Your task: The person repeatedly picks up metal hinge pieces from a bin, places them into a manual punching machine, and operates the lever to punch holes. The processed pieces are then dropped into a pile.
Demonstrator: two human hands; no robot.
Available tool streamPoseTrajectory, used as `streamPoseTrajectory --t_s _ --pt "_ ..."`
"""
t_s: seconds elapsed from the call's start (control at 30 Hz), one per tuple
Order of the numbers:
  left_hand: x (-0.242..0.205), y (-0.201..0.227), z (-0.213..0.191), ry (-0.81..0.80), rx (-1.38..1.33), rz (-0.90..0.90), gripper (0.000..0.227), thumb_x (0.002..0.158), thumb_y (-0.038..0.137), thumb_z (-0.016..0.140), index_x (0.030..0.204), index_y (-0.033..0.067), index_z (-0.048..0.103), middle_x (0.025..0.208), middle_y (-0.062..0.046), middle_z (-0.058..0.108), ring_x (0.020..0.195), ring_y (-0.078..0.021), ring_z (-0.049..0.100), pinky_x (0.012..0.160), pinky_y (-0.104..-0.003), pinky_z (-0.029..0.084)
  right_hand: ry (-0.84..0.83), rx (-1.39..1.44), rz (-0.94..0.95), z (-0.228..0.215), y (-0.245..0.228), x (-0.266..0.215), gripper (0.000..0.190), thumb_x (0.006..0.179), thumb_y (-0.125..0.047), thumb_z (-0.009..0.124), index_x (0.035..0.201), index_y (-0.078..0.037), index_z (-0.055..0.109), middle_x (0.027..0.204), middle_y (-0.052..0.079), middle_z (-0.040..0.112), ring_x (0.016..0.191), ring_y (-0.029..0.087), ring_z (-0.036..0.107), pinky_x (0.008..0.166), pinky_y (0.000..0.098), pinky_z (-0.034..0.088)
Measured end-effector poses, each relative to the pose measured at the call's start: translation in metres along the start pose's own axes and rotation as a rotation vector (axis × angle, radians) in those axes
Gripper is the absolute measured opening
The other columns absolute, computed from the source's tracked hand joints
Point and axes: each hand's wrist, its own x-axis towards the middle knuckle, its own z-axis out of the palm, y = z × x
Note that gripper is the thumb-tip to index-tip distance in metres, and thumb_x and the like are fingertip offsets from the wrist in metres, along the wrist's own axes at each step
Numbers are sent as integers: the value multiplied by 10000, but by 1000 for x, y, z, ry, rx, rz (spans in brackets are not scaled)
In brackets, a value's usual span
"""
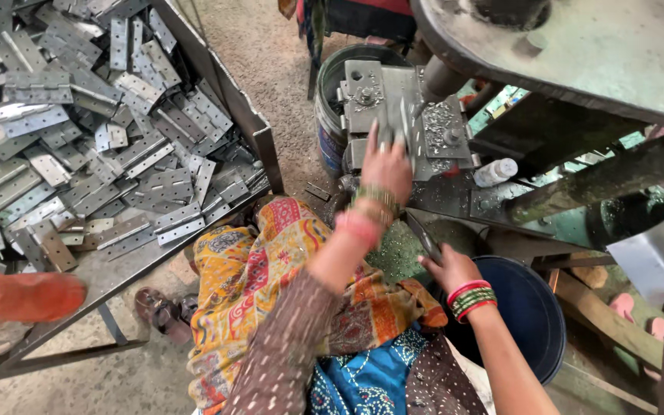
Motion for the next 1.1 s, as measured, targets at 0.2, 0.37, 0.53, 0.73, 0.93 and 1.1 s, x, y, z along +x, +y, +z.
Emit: streamPoseTrajectory --t_s 0.2,0.37,0.53,0.73,0.93,1.1 --pt "-78 29 0 463 -31 44 309 916 178 600 1180 47 691 1251 -93 614 1188 -246 591 1273 -625 209 -29 -27 4 -13 -21 0 601 870 -593 684 988 -5 663 877 284 714 867 464 694 785 531 534" --pt "-57 17 -5 584 -265 148 235 956 199 605 1124 47 668 1178 -100 608 1054 -255 635 1217 -602 334 1 12 -21 -17 -21 -3 528 867 -541 668 1025 -37 651 867 264 718 846 470 688 767 550 517" --pt "-23 11 -8 849 -458 11 241 1149 229 604 1234 8 646 1108 -40 589 889 -176 663 1267 -483 451 -19 25 -8 -17 -24 -3 523 883 -539 660 991 -27 654 861 255 723 846 458 694 776 542 520" --pt "-8 -7 13 324 107 -18 307 935 227 572 1215 132 656 1272 -115 635 1104 -209 696 1155 -543 349 -47 20 12 -27 -26 -3 551 869 -565 666 1020 -36 633 879 276 715 869 462 695 797 534 530" --pt "-22 -32 1 235 51 -319 596 1008 480 472 1405 44 563 1470 -129 534 1273 -269 564 1224 -577 183 -20 -19 -6 -21 -29 -9 555 873 -567 667 968 -21 644 908 277 720 894 466 690 821 538 525" --pt "-49 4 3 182 130 -141 546 908 361 482 1351 64 598 1504 -172 481 1395 -309 474 1215 -592 116 -76 3 58 -32 -37 -6 539 876 -567 669 975 -37 653 894 270 725 888 459 696 811 537 527"
